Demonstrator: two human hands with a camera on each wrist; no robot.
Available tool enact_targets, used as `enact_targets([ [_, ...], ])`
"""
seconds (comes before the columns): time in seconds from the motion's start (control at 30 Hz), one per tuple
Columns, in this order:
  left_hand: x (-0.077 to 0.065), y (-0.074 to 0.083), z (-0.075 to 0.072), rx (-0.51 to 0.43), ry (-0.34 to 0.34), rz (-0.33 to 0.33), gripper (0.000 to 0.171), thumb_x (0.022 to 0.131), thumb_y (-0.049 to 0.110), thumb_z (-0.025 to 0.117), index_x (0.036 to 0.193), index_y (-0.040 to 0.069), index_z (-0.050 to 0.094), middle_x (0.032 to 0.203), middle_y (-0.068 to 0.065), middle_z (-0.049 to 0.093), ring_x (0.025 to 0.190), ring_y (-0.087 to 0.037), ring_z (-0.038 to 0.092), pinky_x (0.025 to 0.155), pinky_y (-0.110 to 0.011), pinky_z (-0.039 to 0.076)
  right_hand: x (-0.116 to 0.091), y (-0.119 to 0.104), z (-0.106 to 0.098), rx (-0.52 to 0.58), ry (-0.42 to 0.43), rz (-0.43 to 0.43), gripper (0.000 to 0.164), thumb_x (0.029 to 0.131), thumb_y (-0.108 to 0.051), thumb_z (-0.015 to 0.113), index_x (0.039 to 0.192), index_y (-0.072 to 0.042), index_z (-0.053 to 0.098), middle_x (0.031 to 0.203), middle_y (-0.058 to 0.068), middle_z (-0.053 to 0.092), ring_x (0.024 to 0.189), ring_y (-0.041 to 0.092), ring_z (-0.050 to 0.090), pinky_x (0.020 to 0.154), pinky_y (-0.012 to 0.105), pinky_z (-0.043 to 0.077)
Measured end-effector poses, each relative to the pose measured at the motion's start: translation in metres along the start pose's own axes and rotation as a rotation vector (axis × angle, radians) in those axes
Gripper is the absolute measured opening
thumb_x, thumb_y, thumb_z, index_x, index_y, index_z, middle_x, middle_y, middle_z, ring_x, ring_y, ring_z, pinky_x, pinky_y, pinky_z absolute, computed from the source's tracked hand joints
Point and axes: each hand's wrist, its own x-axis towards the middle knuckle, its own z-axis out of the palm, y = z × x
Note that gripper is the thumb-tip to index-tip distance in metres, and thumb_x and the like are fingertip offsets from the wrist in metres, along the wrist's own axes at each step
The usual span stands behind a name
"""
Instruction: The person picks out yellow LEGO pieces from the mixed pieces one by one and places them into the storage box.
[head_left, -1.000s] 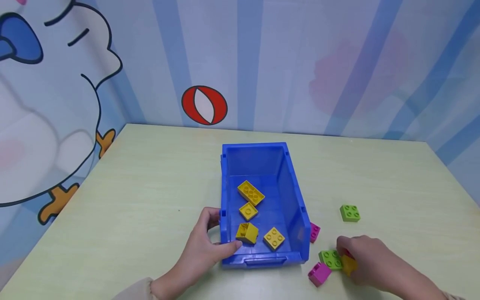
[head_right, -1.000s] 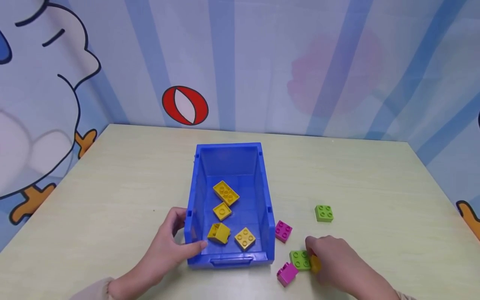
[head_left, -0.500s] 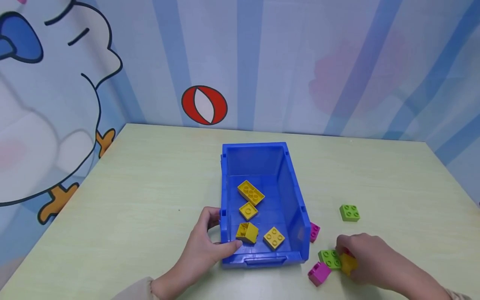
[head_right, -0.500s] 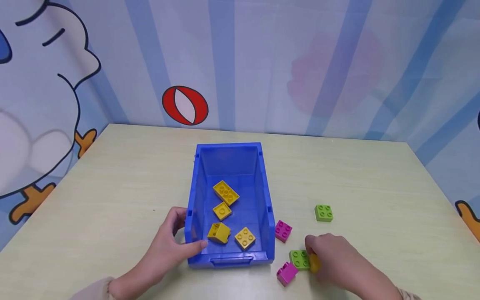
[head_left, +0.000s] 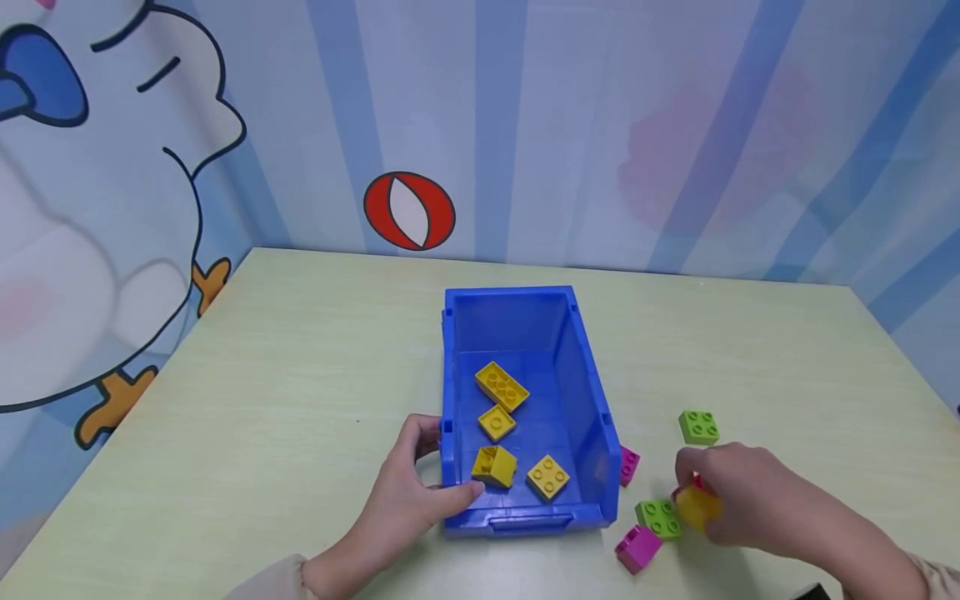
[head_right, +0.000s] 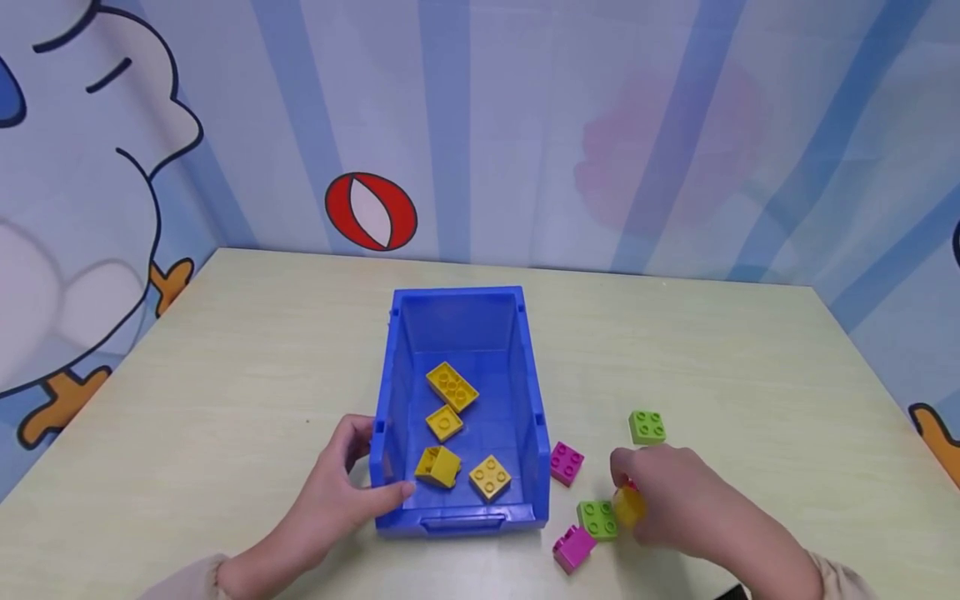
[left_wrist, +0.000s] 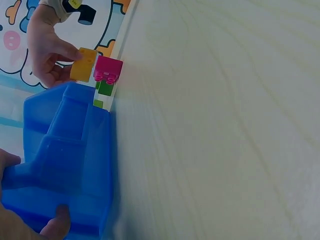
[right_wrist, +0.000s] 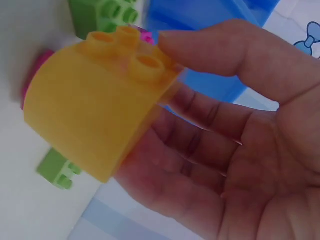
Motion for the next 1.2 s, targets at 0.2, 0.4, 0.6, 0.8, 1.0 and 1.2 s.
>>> enact_targets([
  [0.2, 0.000, 0.000, 0.000, 0.005, 0.002, -0.001, 0.063, 0.063, 0.029, 0.077, 0.113, 0.014, 0.041, 0.119, -0.008, 0.050, 0.113, -0.026, 0.042, 0.095, -0.049, 0.036, -0.002, -0.005, -0.020, -0.052, 0.040, -0.075, 0.037, 0.055, -0.009, 0.079, 0.083, -0.014, 0.056, 0.071, -0.002, 0.054, 0.063, 0.017, 0.047, 0.057, 0.033, 0.050],
  [0.4, 0.000, 0.000, 0.000, 0.000, 0.005, 0.000, 0.063, 0.063, 0.027, 0.077, 0.113, 0.014, 0.042, 0.119, -0.008, 0.050, 0.113, -0.026, 0.042, 0.095, -0.049, 0.035, 0.000, -0.015, -0.045, -0.097, 0.066, -0.129, 0.036, 0.057, -0.009, 0.078, 0.086, -0.013, 0.056, 0.073, -0.002, 0.055, 0.065, 0.016, 0.048, 0.055, 0.032, 0.051],
  [0.6, 0.000, 0.000, 0.000, -0.011, 0.004, -0.005, 0.063, 0.063, 0.027, 0.077, 0.113, 0.013, 0.041, 0.119, -0.008, 0.049, 0.114, -0.026, 0.041, 0.096, -0.049, 0.035, 0.003, -0.025, -0.064, -0.146, 0.098, -0.196, 0.034, 0.059, -0.008, 0.077, 0.085, -0.013, 0.056, 0.074, -0.003, 0.056, 0.064, 0.015, 0.048, 0.054, 0.031, 0.050],
  [0.8, 0.000, 0.000, 0.001, 0.000, 0.006, -0.003, 0.063, 0.062, 0.028, 0.077, 0.113, 0.013, 0.042, 0.118, -0.008, 0.050, 0.114, -0.026, 0.041, 0.096, -0.049, 0.034, 0.006, -0.033, -0.076, -0.168, 0.116, -0.219, 0.033, 0.060, -0.008, 0.076, 0.086, -0.011, 0.055, 0.073, -0.002, 0.056, 0.062, 0.015, 0.048, 0.053, 0.030, 0.050],
  [1.0, 0.000, 0.000, 0.000, 0.002, 0.008, -0.002, 0.063, 0.062, 0.028, 0.077, 0.113, 0.013, 0.042, 0.119, -0.008, 0.050, 0.114, -0.026, 0.041, 0.096, -0.049, 0.035, 0.007, -0.044, -0.090, -0.210, 0.132, -0.229, 0.034, 0.060, -0.010, 0.077, 0.087, -0.010, 0.056, 0.074, -0.001, 0.057, 0.062, 0.015, 0.049, 0.052, 0.031, 0.050],
  [1.2, 0.000, 0.000, 0.000, 0.007, 0.010, -0.003, 0.063, 0.062, 0.028, 0.077, 0.113, 0.014, 0.042, 0.119, -0.008, 0.050, 0.113, -0.026, 0.042, 0.096, -0.049, 0.034, 0.010, -0.061, -0.104, -0.250, 0.165, -0.252, 0.034, 0.061, -0.009, 0.076, 0.089, -0.009, 0.056, 0.074, 0.000, 0.057, 0.062, 0.016, 0.049, 0.052, 0.031, 0.050],
])
